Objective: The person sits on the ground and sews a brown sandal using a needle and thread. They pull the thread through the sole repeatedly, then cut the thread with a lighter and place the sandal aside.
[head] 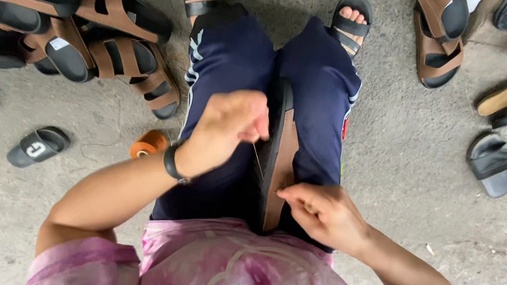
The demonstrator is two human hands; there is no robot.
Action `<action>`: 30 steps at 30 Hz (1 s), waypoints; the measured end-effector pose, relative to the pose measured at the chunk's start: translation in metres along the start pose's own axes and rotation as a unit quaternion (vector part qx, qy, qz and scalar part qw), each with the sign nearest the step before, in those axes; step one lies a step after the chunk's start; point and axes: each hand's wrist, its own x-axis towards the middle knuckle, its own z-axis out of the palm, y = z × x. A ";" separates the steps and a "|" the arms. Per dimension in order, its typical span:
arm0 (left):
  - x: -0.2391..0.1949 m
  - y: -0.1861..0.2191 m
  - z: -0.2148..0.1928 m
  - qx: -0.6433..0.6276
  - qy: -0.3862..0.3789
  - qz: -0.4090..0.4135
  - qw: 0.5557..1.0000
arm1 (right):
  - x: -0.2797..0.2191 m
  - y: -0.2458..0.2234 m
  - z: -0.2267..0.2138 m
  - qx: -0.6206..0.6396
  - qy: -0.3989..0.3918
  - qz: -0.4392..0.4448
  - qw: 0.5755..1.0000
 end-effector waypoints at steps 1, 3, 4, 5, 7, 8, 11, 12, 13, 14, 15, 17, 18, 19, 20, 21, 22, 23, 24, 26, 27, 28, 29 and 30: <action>0.004 -0.009 0.001 -0.102 0.006 0.006 0.995 | -0.001 0.006 0.003 0.002 0.005 -0.012 1.000; 0.014 -0.002 -0.013 -0.203 0.009 0.006 0.979 | 0.004 0.004 -0.002 0.008 0.014 -0.019 1.000; 0.014 0.009 -0.026 -0.058 -0.007 0.038 0.998 | 0.005 -0.002 -0.005 -0.094 0.014 -0.052 0.994; 0.012 0.020 -0.039 0.087 -0.022 0.070 0.994 | 0.005 -0.008 -0.008 -0.196 0.014 -0.084 0.977; 0.000 0.034 -0.048 0.336 0.050 0.160 0.927 | -0.001 -0.005 -0.008 -0.269 0.027 -0.112 0.956; -0.008 0.041 -0.053 0.561 0.116 0.241 0.784 | -0.005 -0.004 -0.007 -0.342 0.042 -0.142 0.928; -0.044 0.033 -0.016 0.509 0.040 0.198 0.836 | -0.010 -0.008 -0.005 -0.415 0.031 -0.135 0.899; -0.053 0.026 -0.009 0.510 0.043 0.199 0.836 | -0.011 -0.009 -0.005 -0.416 0.030 -0.139 0.898; -0.062 0.018 -0.002 0.462 0.006 0.199 0.864 | -0.011 -0.009 -0.005 -0.430 0.018 -0.142 0.891; -0.069 0.010 0.006 0.411 -0.033 0.197 0.889 | -0.011 -0.009 -0.006 -0.443 0.006 -0.144 0.885; -0.070 0.004 0.006 0.411 -0.030 0.197 0.890 | -0.011 -0.010 -0.007 -0.444 0.004 -0.145 0.884; -0.073 -0.010 0.008 0.452 -0.039 0.218 0.864 | -0.013 -0.011 -0.006 -0.491 0.003 -0.155 0.857; -0.073 -0.012 0.007 0.451 -0.039 0.219 0.864 | -0.014 -0.012 -0.005 -0.492 0.002 -0.154 0.857; -0.072 -0.014 0.007 0.442 -0.038 0.221 0.868 | -0.015 -0.014 -0.005 -0.511 -0.002 -0.153 0.846; -0.071 -0.016 0.007 0.434 -0.037 0.223 0.872 | -0.016 -0.016 -0.004 -0.529 -0.006 -0.153 0.835; -0.068 -0.019 0.007 0.434 -0.038 0.223 0.872 | -0.013 -0.016 -0.001 -0.529 -0.006 -0.153 0.835; -0.067 -0.022 0.007 0.417 -0.032 0.220 0.881 | -0.011 -0.016 0.002 -0.526 -0.013 -0.158 0.836; -0.065 -0.025 0.006 0.400 -0.026 0.218 0.890 | -0.008 -0.016 0.006 -0.523 -0.021 -0.162 0.837; -0.066 -0.029 0.007 0.399 -0.023 0.217 0.891 | -0.011 -0.004 0.018 -0.523 -0.024 -0.163 0.836; -0.064 -0.033 0.008 0.380 -0.027 0.241 0.893 | -0.011 0.019 0.040 -0.496 0.038 -0.138 0.856; -0.062 -0.032 0.007 0.383 -0.020 0.243 0.891 | -0.007 0.013 0.037 -0.497 0.036 -0.147 0.854; -0.064 -0.032 0.010 0.405 -0.012 0.260 0.876 | -0.008 0.006 0.035 -0.495 0.034 -0.126 0.859; -0.066 -0.033 0.011 0.427 -0.004 0.276 0.861 | -0.008 0.000 0.034 -0.493 0.031 -0.106 0.863; -0.072 -0.026 0.008 0.426 0.004 0.278 0.861 | -0.010 -0.005 0.030 -0.496 0.026 -0.111 0.861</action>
